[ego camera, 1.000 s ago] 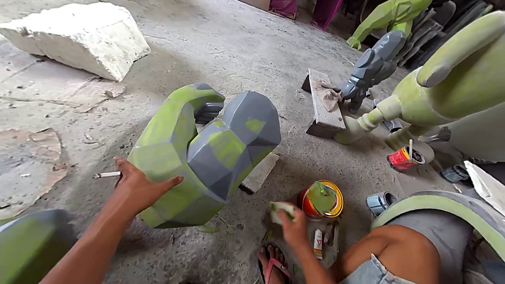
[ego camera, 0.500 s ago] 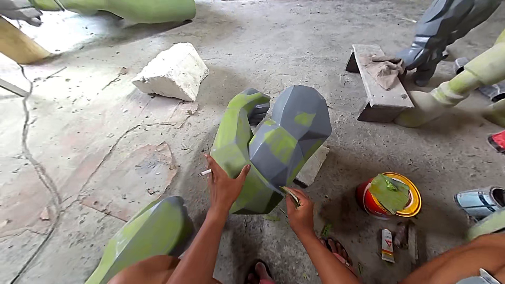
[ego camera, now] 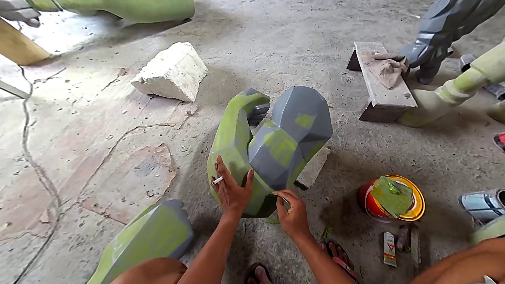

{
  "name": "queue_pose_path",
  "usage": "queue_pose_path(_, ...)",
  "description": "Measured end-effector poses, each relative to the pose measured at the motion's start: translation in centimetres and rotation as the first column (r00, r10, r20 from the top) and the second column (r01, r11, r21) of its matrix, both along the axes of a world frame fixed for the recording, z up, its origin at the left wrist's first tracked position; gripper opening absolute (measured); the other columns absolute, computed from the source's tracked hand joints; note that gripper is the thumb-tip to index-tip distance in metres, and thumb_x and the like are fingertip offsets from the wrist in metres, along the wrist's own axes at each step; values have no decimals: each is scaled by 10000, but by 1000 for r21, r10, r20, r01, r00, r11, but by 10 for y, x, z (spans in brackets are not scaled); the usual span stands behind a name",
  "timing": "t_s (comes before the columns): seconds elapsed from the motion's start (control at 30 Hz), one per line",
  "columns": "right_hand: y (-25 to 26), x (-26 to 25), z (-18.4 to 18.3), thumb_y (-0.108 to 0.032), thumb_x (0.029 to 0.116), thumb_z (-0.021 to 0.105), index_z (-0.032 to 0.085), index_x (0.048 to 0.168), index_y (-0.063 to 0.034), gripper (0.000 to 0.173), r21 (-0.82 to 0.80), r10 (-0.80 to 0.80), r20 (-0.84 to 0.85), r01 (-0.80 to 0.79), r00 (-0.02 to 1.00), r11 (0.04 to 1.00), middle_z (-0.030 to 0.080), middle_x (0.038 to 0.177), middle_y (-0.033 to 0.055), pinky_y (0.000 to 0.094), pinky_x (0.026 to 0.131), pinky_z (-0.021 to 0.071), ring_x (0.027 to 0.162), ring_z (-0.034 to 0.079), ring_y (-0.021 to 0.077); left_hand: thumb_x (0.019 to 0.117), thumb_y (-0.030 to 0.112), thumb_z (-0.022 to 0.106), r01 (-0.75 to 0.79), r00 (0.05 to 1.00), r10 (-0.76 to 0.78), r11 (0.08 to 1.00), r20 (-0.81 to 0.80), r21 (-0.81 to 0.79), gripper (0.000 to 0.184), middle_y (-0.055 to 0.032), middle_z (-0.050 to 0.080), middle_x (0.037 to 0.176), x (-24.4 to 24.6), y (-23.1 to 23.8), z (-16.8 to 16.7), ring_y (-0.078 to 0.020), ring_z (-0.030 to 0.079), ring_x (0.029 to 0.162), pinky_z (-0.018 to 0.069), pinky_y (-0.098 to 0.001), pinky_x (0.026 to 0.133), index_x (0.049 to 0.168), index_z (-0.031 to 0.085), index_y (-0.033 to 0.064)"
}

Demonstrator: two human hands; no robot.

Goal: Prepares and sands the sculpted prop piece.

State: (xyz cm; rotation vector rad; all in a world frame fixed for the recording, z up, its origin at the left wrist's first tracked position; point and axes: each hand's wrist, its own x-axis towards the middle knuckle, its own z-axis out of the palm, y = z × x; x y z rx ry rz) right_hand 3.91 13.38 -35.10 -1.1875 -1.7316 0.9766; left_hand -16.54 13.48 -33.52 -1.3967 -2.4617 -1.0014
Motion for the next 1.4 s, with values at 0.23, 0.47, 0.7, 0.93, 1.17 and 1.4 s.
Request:
queue_pose_path(0.23, 4, -20, 13, -219, 973, 574, 784, 1171, -226, 289, -97, 2, 120, 10, 993, 995, 722, 1110, -49, 314, 876, 590, 993, 680, 58, 908, 694, 582, -1, 1000, 1, 1000, 5, -5, 1043, -134, 271, 1684, 0, 1, 1, -312, 283, 1547, 202, -621, 1236, 1655, 141, 114)
queue_pose_path(0.47, 4, 6, 12, -221, 1010, 526, 777, 1160, -220, 292, -63, 137, 46, -134, 989, 989, 734, 1135, -66, 308, 943, 579, 1069, 674, 35, 915, 689, 578, 8, 1000, -8, 1000, 3, -10, 1032, -143, 279, 1679, 1, 0, 1, -328, 289, 1543, 211, -624, 1235, 1654, 145, 114)
queue_pose_path(0.7, -9, 19, -25, -154, 968, 587, 771, 1182, -134, 283, -8, -145, 35, 146, 989, 989, 759, 1078, 1, 298, 907, 602, 1003, 710, 69, 910, 710, 561, 3, 1000, -3, 999, 6, -34, 1036, -121, 260, 1690, -2, 0, -2, -307, 290, 1545, 202, -611, 1236, 1657, 141, 128)
queue_pose_path(0.93, -13, 1, -27, -155, 928, 641, 760, 1248, -227, 349, 11, -58, 157, 57, 986, 998, 725, 1169, -20, 315, 857, 612, 1015, 695, 77, 913, 705, 558, 0, 1000, 1, 999, 25, -45, 1024, -111, 255, 1693, -1, 1, 1, -290, 286, 1547, 195, -606, 1238, 1656, 149, 131)
queue_pose_path(1.17, -4, 25, -37, -255, 990, 585, 772, 1197, -274, 279, 77, 54, 159, -67, 986, 995, 731, 1153, -73, 294, 845, 608, 1017, 690, 32, 910, 715, 546, -9, 1000, 10, 998, 22, -57, 1011, -103, 274, 1687, -2, 1, 0, -283, 298, 1542, 205, -595, 1239, 1656, 161, 153)
queue_pose_path(1.4, 3, 4, -27, -245, 978, 614, 779, 1195, -254, 272, 53, -34, 135, 27, 990, 998, 737, 1120, -60, 325, 851, 609, 1001, 696, 59, 913, 704, 549, -2, 1000, 3, 998, 28, -63, 1010, -107, 263, 1691, -2, -1, 1, -295, 289, 1545, 199, -608, 1237, 1656, 162, 140)
